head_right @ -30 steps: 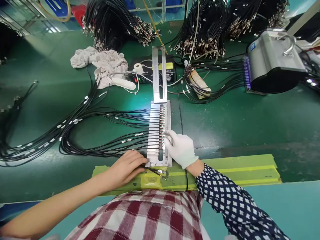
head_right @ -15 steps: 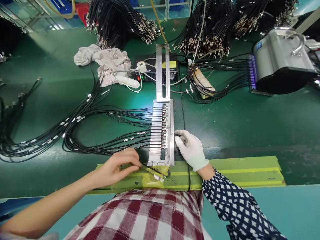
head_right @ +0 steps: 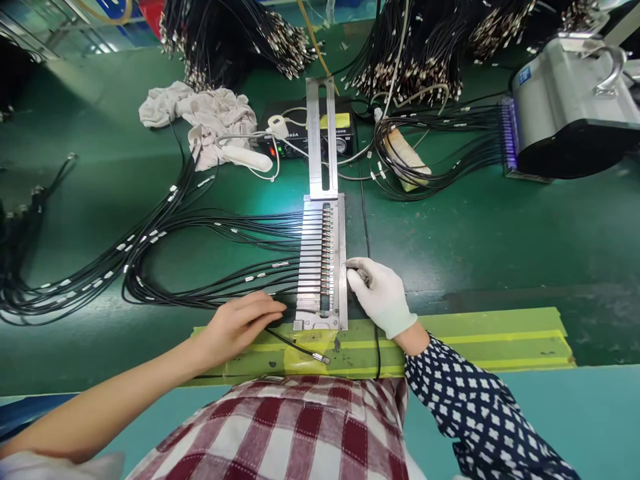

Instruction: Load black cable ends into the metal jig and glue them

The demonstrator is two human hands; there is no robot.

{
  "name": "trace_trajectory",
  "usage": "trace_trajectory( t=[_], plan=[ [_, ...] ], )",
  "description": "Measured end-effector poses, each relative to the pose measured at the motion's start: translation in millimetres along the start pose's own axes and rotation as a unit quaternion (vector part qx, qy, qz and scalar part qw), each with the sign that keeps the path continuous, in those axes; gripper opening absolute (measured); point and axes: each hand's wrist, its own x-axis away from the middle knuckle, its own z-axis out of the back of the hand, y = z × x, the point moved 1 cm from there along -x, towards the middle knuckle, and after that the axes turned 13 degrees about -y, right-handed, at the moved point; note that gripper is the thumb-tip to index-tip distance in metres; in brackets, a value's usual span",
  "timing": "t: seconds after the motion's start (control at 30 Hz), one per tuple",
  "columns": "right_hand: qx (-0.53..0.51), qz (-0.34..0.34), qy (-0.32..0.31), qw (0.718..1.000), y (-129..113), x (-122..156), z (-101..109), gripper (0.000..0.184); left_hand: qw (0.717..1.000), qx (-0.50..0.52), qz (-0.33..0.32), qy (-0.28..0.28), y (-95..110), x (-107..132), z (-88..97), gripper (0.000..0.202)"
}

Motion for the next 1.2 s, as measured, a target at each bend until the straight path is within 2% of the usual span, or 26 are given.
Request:
trace_trajectory(
  t=[0.23, 0.5, 0.63, 0.87, 1.07, 1.2],
  plan=[
    [0.003, -0.006, -0.001, 1.0, -1.4, 0.3, 0.4, 0.021, 0.995, -0.089, -0.004, -0.052, -10.3, -10.3, 2.9, 0.033],
    [-0.004, -0.002, -0.001, 1.0, -2.3, 0.2, 1.1, 0.022, 0.972, -0.229, -0.053, -0.022, -4.6, -18.2, 3.7, 0.033],
    [-0.003, 0.004, -0.002, 1.0, -2.2, -0.1, 1.2, 0.022, 0.973, -0.222, -0.058, -0.021, -6.3, -17.4, 1.2, 0.033],
    [0.004, 0.007, -0.005, 1.0, -2.6, -0.3, 1.2, 0.021, 0.991, -0.118, -0.061, -0.005, -14.6, -17.6, -5.8, 0.03],
    [0.025, 0.007, 0.0, 1.0, -3.5, -0.8, 1.8, 0.021, 0.977, -0.214, -0.014, 0.008, -12.7, -2.4, -13.5, 0.041],
    [0.027, 0.011, 0.001, 1.0, -0.9, -2.5, 0.3, 0.019, 0.972, -0.234, -0.005, -0.002, -8.6, 0.2, -13.1, 0.043]
  ],
)
